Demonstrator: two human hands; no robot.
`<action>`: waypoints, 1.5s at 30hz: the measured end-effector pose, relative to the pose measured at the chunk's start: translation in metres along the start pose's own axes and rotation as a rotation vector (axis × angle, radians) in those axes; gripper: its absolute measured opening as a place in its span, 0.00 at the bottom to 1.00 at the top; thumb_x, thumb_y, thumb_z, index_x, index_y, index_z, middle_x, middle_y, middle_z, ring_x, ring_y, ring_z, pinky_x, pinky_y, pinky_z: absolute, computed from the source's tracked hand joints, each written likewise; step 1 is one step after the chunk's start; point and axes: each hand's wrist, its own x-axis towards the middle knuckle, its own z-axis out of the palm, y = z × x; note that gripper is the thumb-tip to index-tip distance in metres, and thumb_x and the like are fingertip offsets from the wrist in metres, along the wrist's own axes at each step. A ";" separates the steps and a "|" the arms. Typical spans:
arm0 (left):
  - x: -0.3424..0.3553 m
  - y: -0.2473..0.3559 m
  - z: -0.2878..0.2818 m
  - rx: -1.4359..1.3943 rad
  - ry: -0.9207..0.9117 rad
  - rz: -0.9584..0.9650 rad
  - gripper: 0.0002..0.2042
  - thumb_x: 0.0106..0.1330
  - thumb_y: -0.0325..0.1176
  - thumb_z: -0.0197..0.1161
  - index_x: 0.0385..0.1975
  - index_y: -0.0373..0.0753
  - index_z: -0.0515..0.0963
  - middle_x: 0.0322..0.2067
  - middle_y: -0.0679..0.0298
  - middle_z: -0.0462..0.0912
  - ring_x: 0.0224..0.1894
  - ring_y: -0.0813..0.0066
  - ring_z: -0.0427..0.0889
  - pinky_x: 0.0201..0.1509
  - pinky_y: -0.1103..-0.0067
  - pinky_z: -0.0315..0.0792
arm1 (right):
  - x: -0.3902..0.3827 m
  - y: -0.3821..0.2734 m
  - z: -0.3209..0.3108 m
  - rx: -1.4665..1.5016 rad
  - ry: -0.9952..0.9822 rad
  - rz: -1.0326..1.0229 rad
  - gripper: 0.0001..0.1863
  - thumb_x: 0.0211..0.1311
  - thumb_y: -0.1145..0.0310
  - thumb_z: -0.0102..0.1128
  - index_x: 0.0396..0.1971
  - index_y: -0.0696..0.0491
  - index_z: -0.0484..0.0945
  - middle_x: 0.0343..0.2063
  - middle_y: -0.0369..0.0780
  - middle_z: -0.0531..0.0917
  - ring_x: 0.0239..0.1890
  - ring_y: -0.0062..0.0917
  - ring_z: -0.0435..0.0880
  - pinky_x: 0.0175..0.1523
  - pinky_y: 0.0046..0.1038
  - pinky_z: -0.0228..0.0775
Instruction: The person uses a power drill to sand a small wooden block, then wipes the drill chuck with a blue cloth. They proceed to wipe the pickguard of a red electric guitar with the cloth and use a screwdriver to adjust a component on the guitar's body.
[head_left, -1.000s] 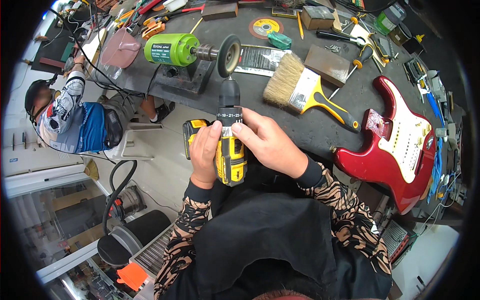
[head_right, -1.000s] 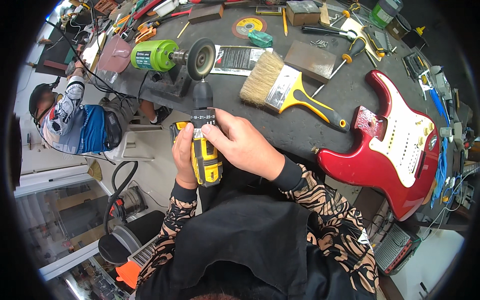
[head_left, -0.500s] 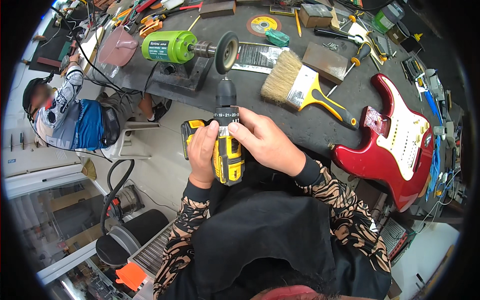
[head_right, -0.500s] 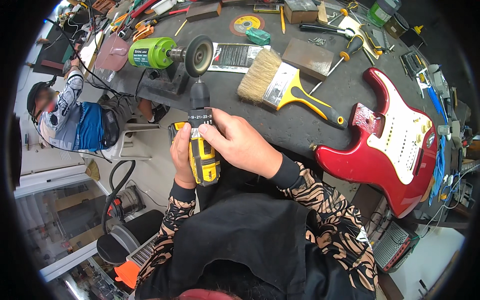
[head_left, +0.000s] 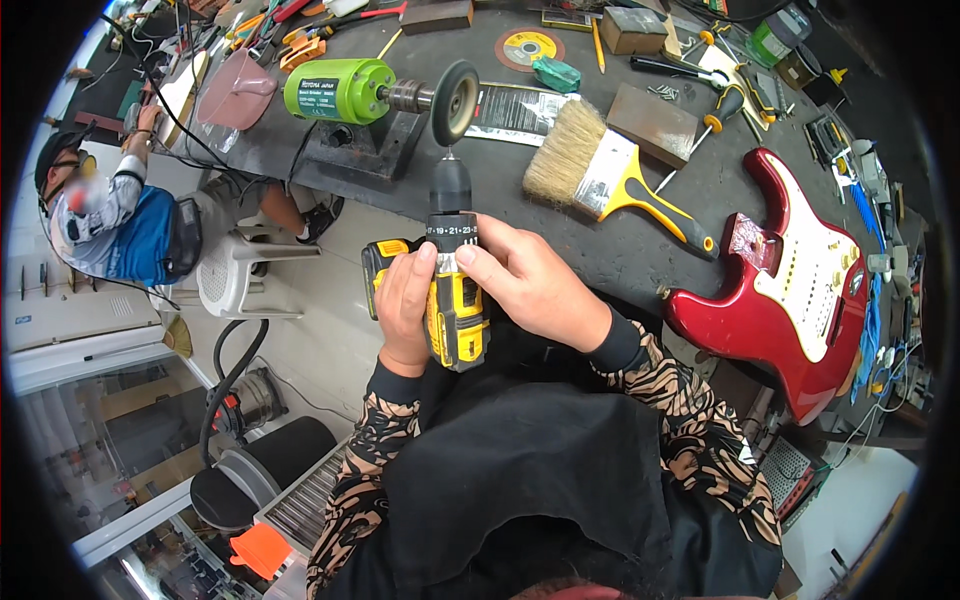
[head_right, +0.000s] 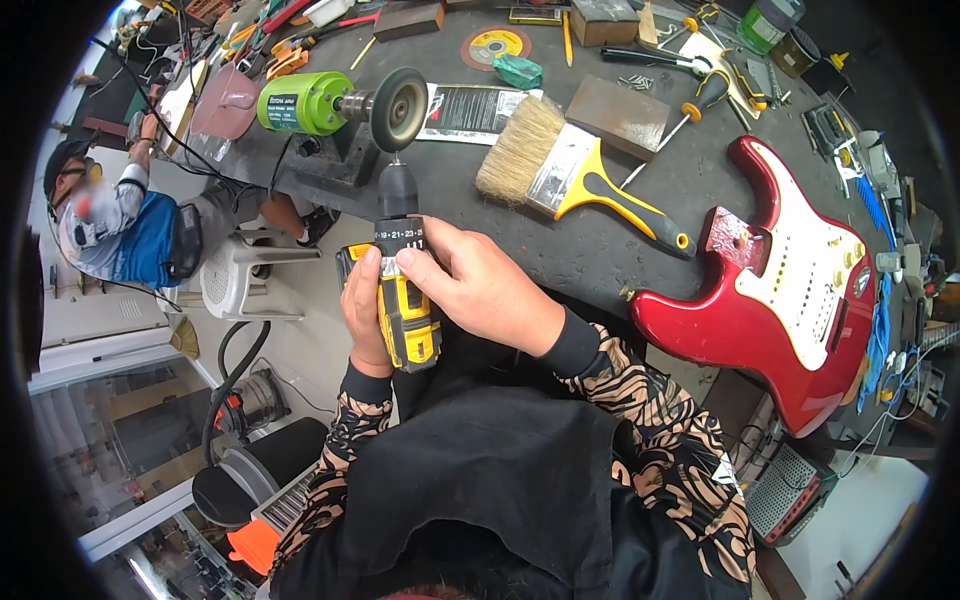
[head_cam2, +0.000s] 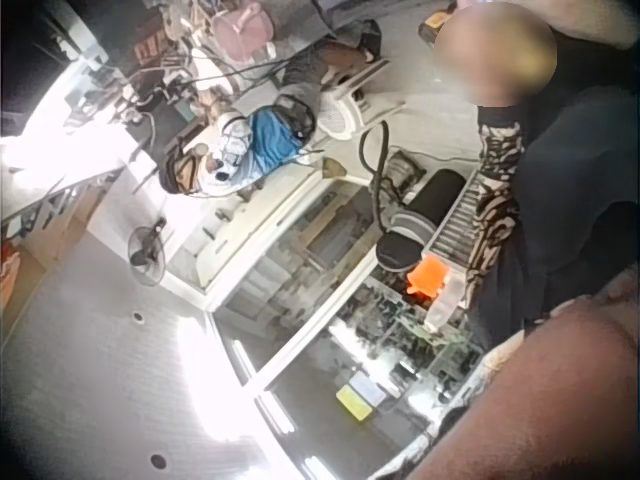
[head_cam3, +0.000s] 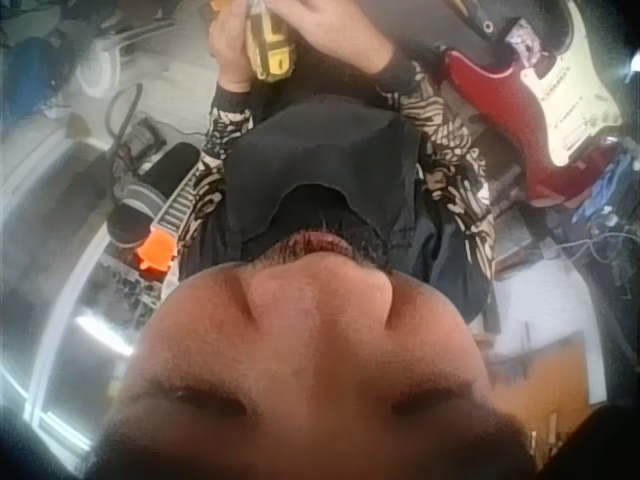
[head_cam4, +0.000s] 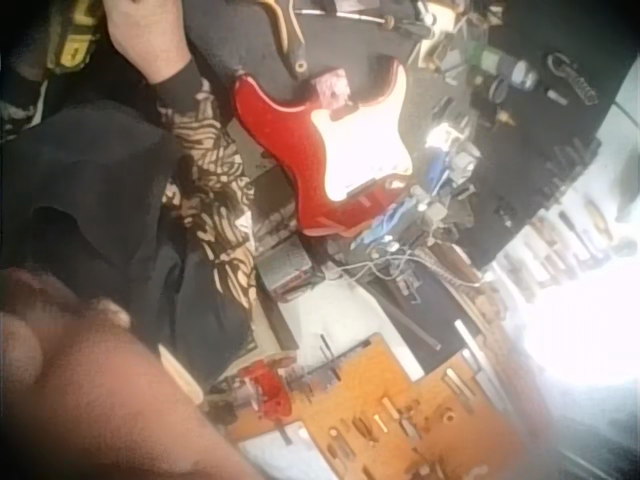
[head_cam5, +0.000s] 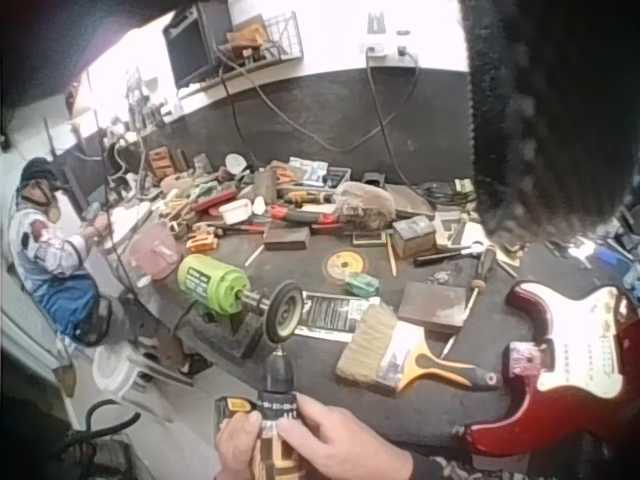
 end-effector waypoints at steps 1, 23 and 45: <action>-0.001 0.000 0.001 -0.005 0.004 0.001 0.38 0.66 0.22 0.73 0.78 0.38 0.68 0.40 0.52 0.84 0.35 0.52 0.84 0.37 0.63 0.77 | 0.000 0.000 0.000 -0.001 -0.002 -0.003 0.22 0.86 0.60 0.57 0.64 0.64 0.78 0.44 0.47 0.91 0.45 0.28 0.89 0.55 0.34 0.80; 0.000 -0.001 0.002 -0.010 0.013 0.004 0.37 0.67 0.23 0.73 0.78 0.39 0.68 0.40 0.52 0.83 0.36 0.51 0.85 0.39 0.62 0.78 | 0.000 0.004 0.001 -0.014 0.010 -0.012 0.20 0.86 0.60 0.57 0.60 0.64 0.78 0.43 0.48 0.91 0.44 0.31 0.89 0.53 0.36 0.80; -0.027 -0.003 -0.012 -0.049 -0.103 0.014 0.28 0.82 0.42 0.66 0.77 0.64 0.65 0.59 0.57 0.80 0.49 0.52 0.84 0.51 0.58 0.78 | -0.013 0.008 -0.004 -0.089 -0.256 -0.088 0.32 0.77 0.62 0.74 0.72 0.61 0.74 0.58 0.45 0.87 0.60 0.26 0.86 0.67 0.33 0.77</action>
